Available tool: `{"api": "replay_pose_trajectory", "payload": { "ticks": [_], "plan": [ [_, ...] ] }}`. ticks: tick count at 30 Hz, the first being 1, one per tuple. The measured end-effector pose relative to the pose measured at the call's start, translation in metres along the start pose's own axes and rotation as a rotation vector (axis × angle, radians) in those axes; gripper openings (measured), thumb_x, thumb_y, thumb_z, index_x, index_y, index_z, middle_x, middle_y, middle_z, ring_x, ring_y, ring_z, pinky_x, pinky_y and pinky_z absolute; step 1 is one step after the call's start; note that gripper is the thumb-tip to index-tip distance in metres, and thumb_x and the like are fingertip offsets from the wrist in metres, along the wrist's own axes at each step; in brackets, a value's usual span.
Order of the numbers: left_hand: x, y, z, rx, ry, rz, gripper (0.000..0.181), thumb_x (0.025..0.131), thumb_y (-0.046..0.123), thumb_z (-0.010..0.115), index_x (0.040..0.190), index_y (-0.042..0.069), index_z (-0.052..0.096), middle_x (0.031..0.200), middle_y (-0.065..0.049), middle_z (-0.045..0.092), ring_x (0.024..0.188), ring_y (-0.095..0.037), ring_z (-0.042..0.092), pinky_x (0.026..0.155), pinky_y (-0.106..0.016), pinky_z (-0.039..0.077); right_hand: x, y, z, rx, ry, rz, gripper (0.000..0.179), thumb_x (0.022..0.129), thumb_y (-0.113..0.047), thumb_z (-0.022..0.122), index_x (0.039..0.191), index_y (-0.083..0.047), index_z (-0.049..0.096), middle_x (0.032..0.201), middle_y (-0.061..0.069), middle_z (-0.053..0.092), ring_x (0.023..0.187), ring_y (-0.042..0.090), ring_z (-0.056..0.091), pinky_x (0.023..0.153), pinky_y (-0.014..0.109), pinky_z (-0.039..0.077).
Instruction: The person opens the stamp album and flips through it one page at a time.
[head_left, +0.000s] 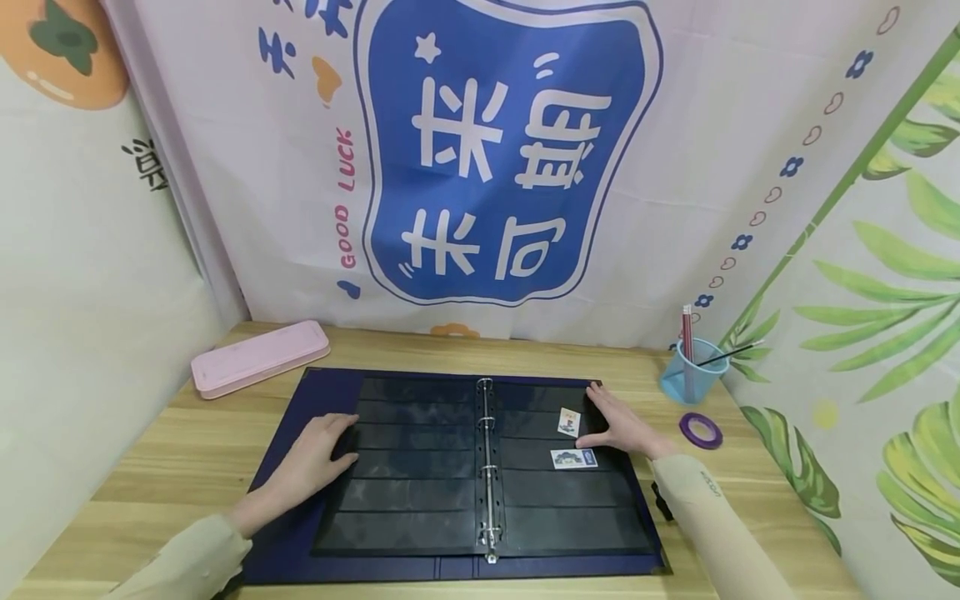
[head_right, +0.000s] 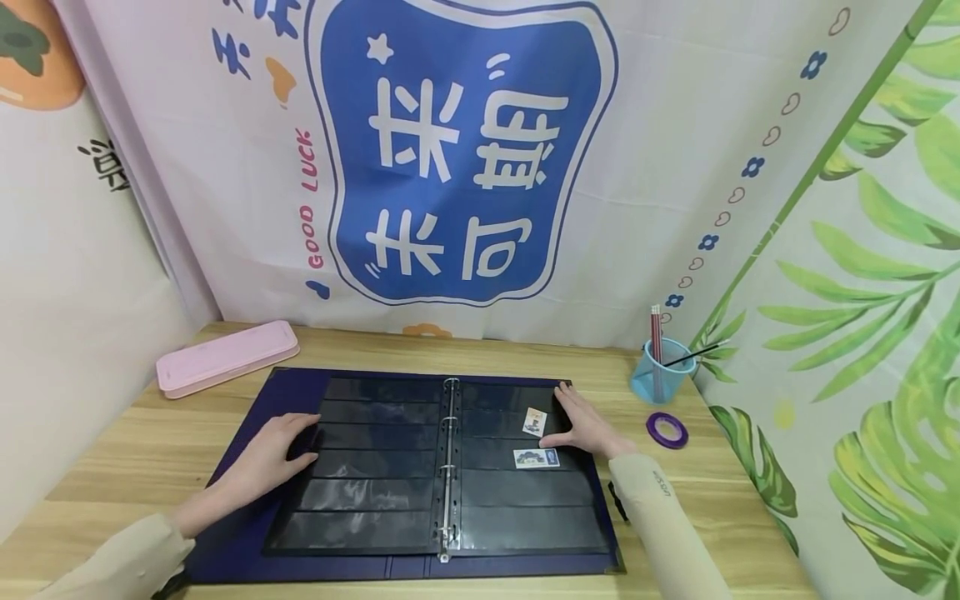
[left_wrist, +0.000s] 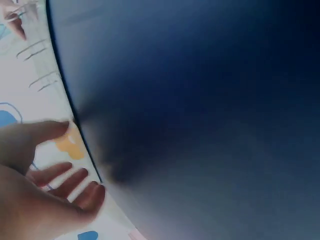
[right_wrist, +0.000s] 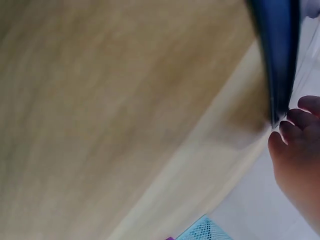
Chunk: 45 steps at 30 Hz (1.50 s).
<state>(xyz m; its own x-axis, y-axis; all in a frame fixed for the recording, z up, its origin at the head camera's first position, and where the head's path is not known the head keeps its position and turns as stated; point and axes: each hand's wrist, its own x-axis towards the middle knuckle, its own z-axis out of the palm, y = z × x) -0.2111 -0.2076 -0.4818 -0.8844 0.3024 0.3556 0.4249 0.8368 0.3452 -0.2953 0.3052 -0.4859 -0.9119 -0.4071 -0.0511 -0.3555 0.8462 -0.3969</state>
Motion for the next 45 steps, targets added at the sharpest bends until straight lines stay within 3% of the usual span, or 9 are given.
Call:
{"api": "replay_pose_trajectory", "payload": {
  "ticks": [4,11,13,22,37,45],
  "plan": [
    [-0.003,-0.001,0.003,0.052,-0.046,0.102,0.061,0.085,0.021,0.078,0.135,-0.006,0.056,0.138,-0.028,0.056,0.128,-0.049,0.052,0.098,-0.063,0.047,0.001,0.002,0.0,0.003,-0.013,-0.006,0.112,0.08,-0.054,0.077,0.154,0.008,0.02,0.162,0.031,0.014,0.149,0.05,0.018,0.117,0.065,0.024],
    [-0.009,-0.002,0.006,0.072,-0.23,0.079,0.078,0.094,0.057,0.057,0.15,0.005,0.043,0.158,-0.019,0.037,0.147,-0.046,0.03,0.112,-0.068,0.03,0.003,0.005,-0.001,0.002,-0.032,-0.033,0.113,0.08,-0.051,0.078,0.154,0.009,0.018,0.162,0.031,0.013,0.149,0.05,0.016,0.118,0.064,0.022],
    [-0.01,-0.002,0.007,0.075,-0.253,0.086,0.081,0.093,0.062,0.054,0.151,0.007,0.042,0.16,-0.018,0.035,0.148,-0.045,0.029,0.112,-0.068,0.029,0.003,0.005,-0.001,0.002,-0.039,-0.025,0.112,0.08,-0.05,0.078,0.155,0.009,0.018,0.163,0.03,0.013,0.15,0.049,0.017,0.118,0.063,0.023],
    [-0.012,-0.005,0.008,0.137,-0.26,0.134,0.084,0.091,0.067,0.052,0.152,0.01,0.04,0.161,-0.016,0.034,0.147,-0.042,0.034,0.11,-0.066,0.033,0.001,0.001,-0.002,0.024,-0.034,0.009,0.113,0.079,-0.053,0.079,0.155,0.006,0.02,0.163,0.029,0.016,0.15,0.047,0.02,0.119,0.062,0.023],
    [-0.011,-0.005,0.005,0.153,-0.294,0.112,0.086,0.091,0.069,0.05,0.153,0.011,0.038,0.162,-0.014,0.032,0.148,-0.04,0.033,0.111,-0.066,0.032,-0.001,-0.002,0.003,0.073,0.014,0.008,0.109,0.079,-0.05,0.079,0.155,0.005,0.024,0.162,0.027,0.022,0.149,0.046,0.025,0.118,0.06,0.027],
    [-0.013,-0.005,0.005,0.153,-0.28,0.116,0.085,0.091,0.068,0.052,0.152,0.01,0.04,0.161,-0.015,0.034,0.147,-0.04,0.035,0.11,-0.067,0.033,-0.001,-0.003,0.003,0.057,0.029,0.006,0.108,0.078,-0.052,0.079,0.154,0.005,0.027,0.16,0.027,0.026,0.147,0.046,0.029,0.117,0.061,0.029]
  ]
}}
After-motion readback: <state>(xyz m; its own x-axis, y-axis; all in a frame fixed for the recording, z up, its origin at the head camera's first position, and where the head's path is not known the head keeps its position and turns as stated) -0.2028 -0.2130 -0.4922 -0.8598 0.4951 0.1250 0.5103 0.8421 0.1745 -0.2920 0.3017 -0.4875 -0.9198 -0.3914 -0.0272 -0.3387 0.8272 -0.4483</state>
